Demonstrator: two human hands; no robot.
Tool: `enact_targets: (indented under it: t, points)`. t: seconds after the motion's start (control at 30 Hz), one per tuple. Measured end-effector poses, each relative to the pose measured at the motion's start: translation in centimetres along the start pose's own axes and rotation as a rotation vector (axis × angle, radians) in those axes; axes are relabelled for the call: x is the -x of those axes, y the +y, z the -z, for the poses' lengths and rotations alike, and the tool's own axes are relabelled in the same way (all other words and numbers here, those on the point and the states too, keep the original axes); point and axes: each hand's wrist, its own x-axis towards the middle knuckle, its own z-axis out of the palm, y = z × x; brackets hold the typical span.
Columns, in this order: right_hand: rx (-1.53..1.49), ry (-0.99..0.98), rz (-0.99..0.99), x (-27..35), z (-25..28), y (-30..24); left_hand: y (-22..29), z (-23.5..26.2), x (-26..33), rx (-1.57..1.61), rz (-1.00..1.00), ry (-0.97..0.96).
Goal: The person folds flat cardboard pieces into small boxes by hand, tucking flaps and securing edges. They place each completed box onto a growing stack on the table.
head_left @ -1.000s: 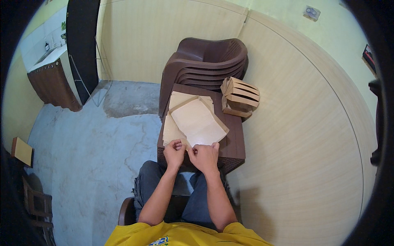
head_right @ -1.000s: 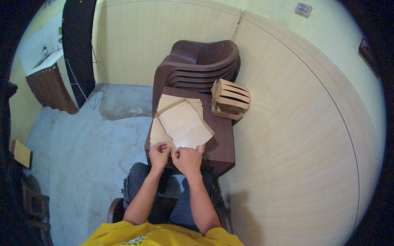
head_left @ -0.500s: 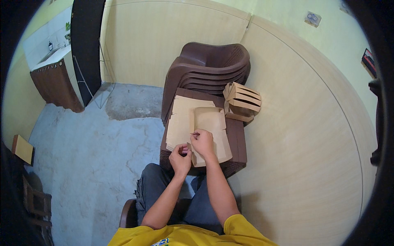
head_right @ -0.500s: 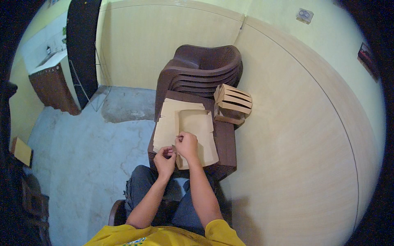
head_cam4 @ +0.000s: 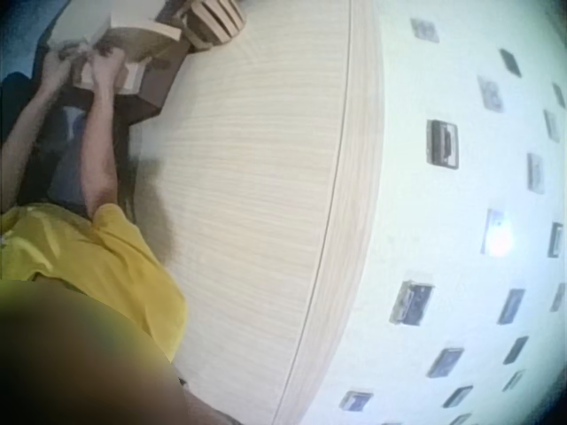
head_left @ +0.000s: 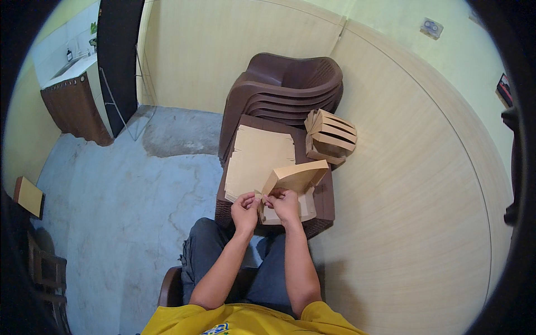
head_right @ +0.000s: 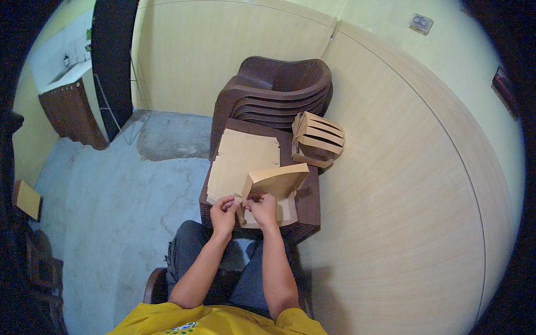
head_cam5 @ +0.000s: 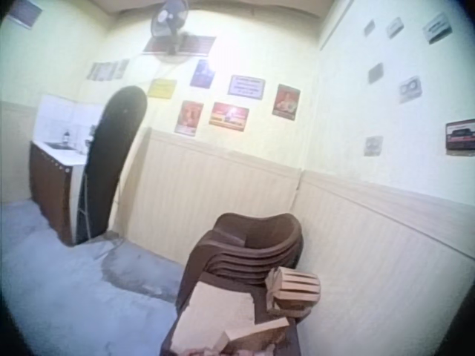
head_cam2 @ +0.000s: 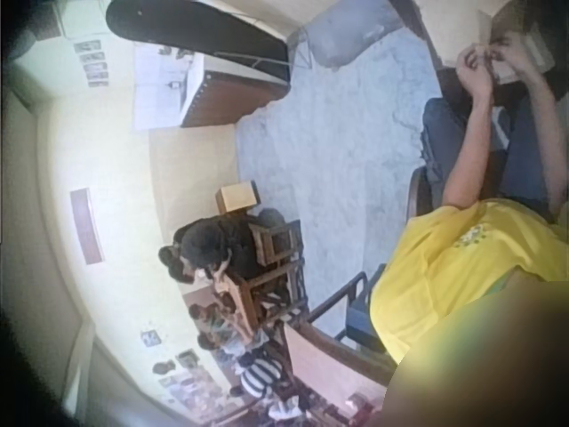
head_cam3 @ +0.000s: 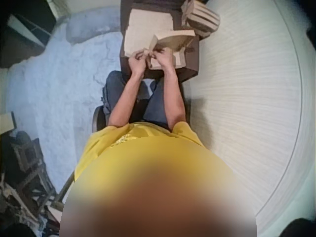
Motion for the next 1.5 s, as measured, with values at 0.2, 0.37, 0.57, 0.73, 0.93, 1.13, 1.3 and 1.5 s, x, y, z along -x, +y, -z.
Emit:
enact_targets:
  t: [0.2, 0.37, 0.57, 0.73, 0.93, 1.13, 1.3, 1.5]
  points:
    - [0.085, 0.021, 0.138, 0.9, -0.3, 0.5, 0.6, 0.2, -0.1, 0.087, 0.097, -0.039]
    - [-0.049, 0.038, 0.159, 1.6, -0.3, 0.8, 0.8, 0.4, -0.4, 0.039, 0.093, -0.087]
    - [0.124, 0.035, 0.191, 2.0, -0.2, 0.0, 0.8, 0.9, -1.1, -0.05, 0.066, -0.148]
    - [0.461, 0.106, 0.361, 2.7, -0.3, 0.6, 0.2, 0.8, -1.6, -0.095, -0.003, -0.193]
    - [0.168, 0.094, 0.309, 2.4, -0.6, 2.7, 0.2, 1.5, -2.0, -0.268, -0.104, -0.15]
    - [0.106, 0.117, 0.363, 2.9, -0.8, 3.0, 1.3, 2.0, -2.1, -0.34, -0.123, -0.198]
    - [0.221, 0.135, 0.332, 3.2, -0.1, 3.5, 1.2, 2.3, -2.2, -0.259, -0.118, -0.238]
    - [0.298, 0.114, 0.296, 3.2, 1.1, 5.4, 2.8, 2.1, -1.2, -0.259, -0.18, -0.287]
